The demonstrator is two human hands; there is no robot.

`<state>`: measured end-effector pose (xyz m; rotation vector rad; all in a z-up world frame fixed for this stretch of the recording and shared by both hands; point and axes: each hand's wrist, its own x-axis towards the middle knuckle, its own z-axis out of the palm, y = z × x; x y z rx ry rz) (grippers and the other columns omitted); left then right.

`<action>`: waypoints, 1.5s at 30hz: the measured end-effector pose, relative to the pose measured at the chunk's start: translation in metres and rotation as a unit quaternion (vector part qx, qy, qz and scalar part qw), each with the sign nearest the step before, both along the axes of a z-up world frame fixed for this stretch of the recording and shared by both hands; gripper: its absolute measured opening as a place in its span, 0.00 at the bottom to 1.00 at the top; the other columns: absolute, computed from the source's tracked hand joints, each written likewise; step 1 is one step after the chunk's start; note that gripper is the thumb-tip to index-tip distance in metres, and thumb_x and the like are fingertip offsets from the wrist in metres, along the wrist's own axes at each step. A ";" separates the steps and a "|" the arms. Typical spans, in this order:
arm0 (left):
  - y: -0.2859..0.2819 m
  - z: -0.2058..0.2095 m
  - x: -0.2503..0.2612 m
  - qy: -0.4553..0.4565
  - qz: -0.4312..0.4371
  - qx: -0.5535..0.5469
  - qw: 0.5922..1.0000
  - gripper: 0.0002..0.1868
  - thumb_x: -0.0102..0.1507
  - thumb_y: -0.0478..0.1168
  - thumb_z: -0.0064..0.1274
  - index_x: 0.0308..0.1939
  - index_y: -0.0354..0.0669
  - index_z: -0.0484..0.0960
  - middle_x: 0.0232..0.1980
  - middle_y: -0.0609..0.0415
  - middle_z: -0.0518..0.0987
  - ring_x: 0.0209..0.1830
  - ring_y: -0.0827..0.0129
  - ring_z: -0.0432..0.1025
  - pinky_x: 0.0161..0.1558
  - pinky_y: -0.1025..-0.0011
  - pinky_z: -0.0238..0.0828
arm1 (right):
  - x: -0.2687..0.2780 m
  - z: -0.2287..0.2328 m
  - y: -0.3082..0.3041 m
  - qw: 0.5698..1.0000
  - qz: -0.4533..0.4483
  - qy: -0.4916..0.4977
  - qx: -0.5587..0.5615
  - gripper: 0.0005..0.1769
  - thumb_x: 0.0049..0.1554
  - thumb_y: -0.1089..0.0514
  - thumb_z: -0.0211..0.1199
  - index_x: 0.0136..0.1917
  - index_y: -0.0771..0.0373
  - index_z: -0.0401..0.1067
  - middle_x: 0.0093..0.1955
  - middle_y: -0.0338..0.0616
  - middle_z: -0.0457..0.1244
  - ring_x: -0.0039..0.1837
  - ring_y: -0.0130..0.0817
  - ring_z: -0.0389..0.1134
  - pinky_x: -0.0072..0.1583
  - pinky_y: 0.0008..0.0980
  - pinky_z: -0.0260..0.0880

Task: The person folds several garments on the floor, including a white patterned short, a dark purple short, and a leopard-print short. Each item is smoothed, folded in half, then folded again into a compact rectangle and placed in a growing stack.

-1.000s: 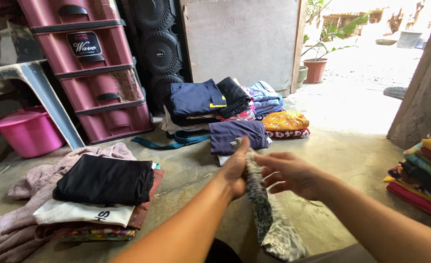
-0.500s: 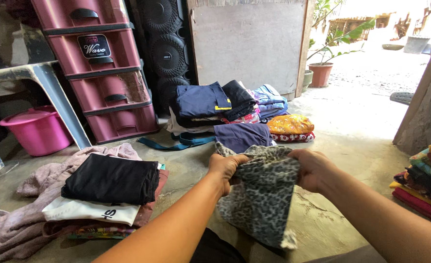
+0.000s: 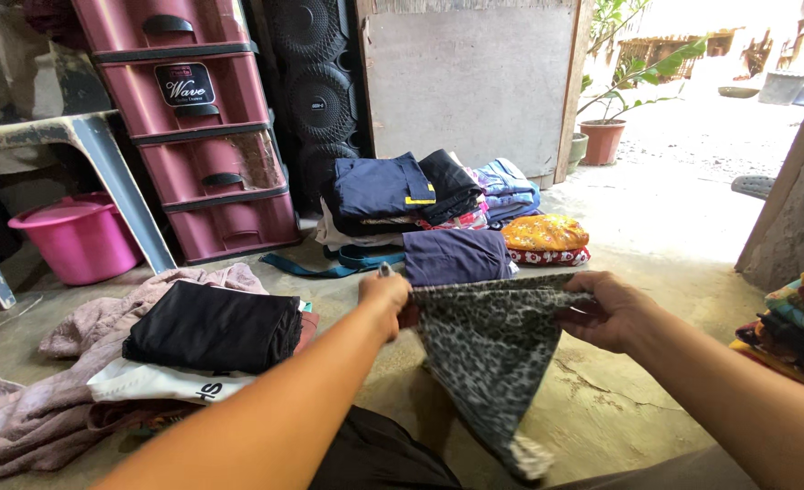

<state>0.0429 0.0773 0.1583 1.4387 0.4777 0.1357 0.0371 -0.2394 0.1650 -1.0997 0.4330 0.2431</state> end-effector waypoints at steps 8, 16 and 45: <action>0.005 0.045 0.077 -0.025 0.075 -0.035 0.996 0.12 0.66 0.34 0.44 0.51 0.30 0.71 0.53 0.36 0.77 0.40 0.58 0.74 0.32 0.49 0.67 | 0.022 0.030 -0.014 0.897 0.051 -0.162 -0.409 0.33 0.49 0.70 0.68 0.61 0.43 0.61 0.56 0.43 0.62 0.55 0.45 0.70 0.49 0.49 0.77; 0.008 0.057 0.052 0.086 0.293 -0.166 0.938 0.23 0.70 0.48 0.39 0.59 0.34 0.77 0.52 0.44 0.81 0.46 0.54 0.75 0.42 0.54 0.69 | 0.004 0.040 -0.002 0.921 0.179 -0.052 -0.341 0.16 0.55 0.47 0.69 0.50 0.58 0.74 0.39 0.41 0.66 0.39 0.33 0.65 0.40 0.37 0.68; -0.075 0.032 0.001 -0.270 -0.269 0.100 0.919 0.14 0.60 0.45 0.64 0.41 0.39 0.81 0.40 0.51 0.77 0.34 0.75 0.68 0.37 0.73 0.67 | -0.023 0.061 0.041 0.940 0.189 -0.256 -0.121 0.08 0.61 0.58 0.58 0.53 0.58 0.74 0.42 0.36 0.69 0.42 0.25 0.69 0.48 0.30 0.71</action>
